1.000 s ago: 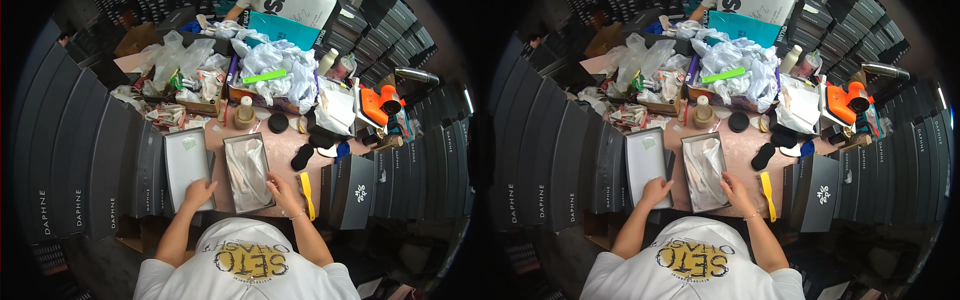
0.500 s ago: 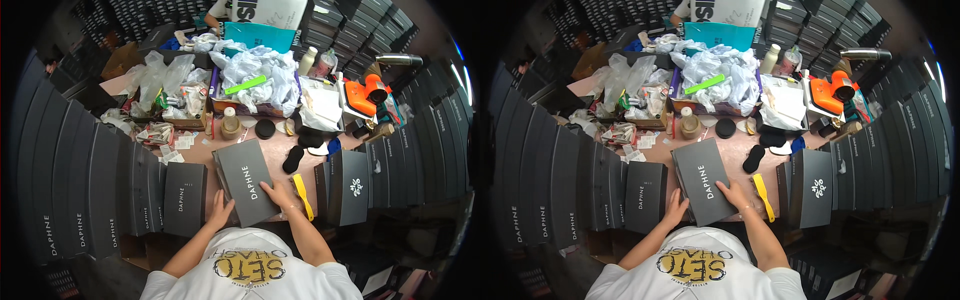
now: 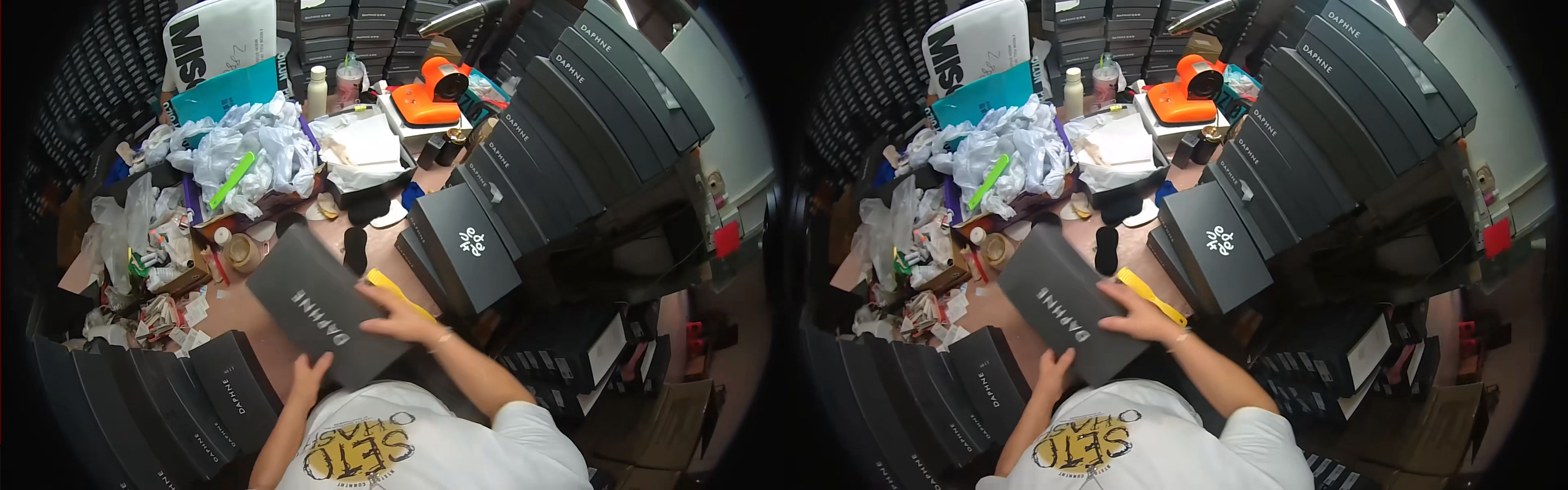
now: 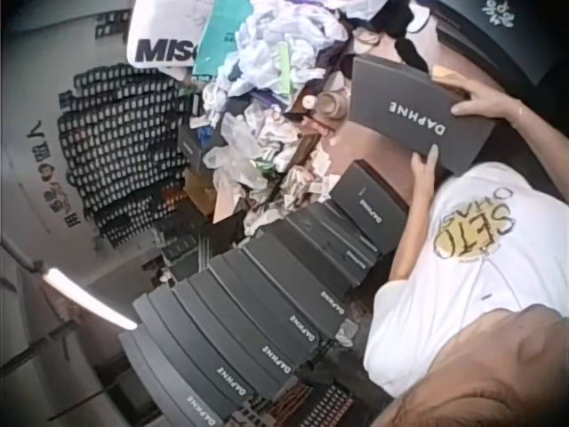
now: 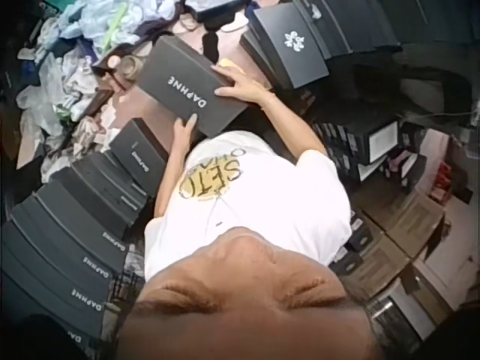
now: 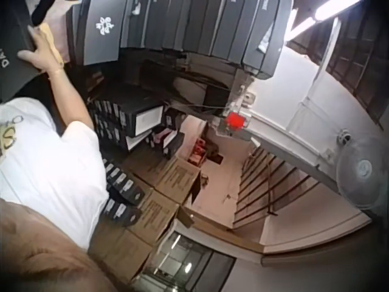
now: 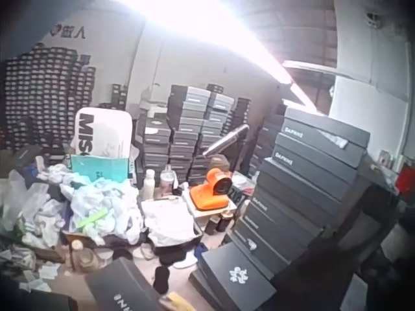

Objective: Inspecting pairs of high-heeled shoes and packing them into boxes with tissue paper.

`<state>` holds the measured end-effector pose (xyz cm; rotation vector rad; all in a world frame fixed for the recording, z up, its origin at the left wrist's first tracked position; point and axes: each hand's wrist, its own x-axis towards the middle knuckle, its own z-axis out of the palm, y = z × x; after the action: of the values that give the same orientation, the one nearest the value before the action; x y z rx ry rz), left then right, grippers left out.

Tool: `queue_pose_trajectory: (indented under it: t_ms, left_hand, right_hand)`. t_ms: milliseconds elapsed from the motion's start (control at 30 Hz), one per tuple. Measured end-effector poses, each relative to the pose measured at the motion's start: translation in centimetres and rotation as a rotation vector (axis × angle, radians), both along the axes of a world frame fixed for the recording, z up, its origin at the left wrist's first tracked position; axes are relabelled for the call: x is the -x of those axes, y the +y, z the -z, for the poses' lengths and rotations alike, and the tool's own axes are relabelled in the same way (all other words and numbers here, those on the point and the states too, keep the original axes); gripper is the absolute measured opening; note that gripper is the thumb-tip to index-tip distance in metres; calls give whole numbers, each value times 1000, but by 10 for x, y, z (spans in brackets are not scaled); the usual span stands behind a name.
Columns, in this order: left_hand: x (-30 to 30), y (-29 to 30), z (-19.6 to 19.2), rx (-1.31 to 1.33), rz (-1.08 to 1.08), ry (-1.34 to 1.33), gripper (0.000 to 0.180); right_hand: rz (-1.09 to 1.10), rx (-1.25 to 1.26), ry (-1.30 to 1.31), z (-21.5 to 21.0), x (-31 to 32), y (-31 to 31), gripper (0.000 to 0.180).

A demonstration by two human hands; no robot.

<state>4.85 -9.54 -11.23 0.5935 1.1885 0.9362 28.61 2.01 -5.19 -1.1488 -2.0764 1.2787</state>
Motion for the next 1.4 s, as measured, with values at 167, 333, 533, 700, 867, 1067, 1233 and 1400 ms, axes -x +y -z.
queue_pose_trajectory:
  t_ms: [167,333,533,700,867,1067,1233,1400]
  left_hand:
    - [-109,64,-69,-662,504,182,81]
    - [-194,120,-37,-271,483,-5,93]
    - [-234,163,-50,-40,326,-169,105]
    - [-269,167,-64,-6,471,-169,105]
    - [-261,189,-80,-38,521,-20,104]
    - [-279,186,-70,-65,497,-22,88]
    - [-279,187,-85,-190,462,186,84]
    - [-303,194,-114,-1190,423,937,79]
  right_hand:
    - [422,388,135,-104,-194,27,61]
    - [827,-214,-230,-70,-258,27,33]
    - [1589,-294,312,45,-271,-41,34]
    - [1590,320,586,246,-217,-88,59]
    - [1609,598,1016,95,-138,-54,72]
    - [1600,502,1118,118,-141,-50,72]
    - [1384,537,1094,149,-148,-62,72]
    - [1267,737,1007,256,-204,-131,60]
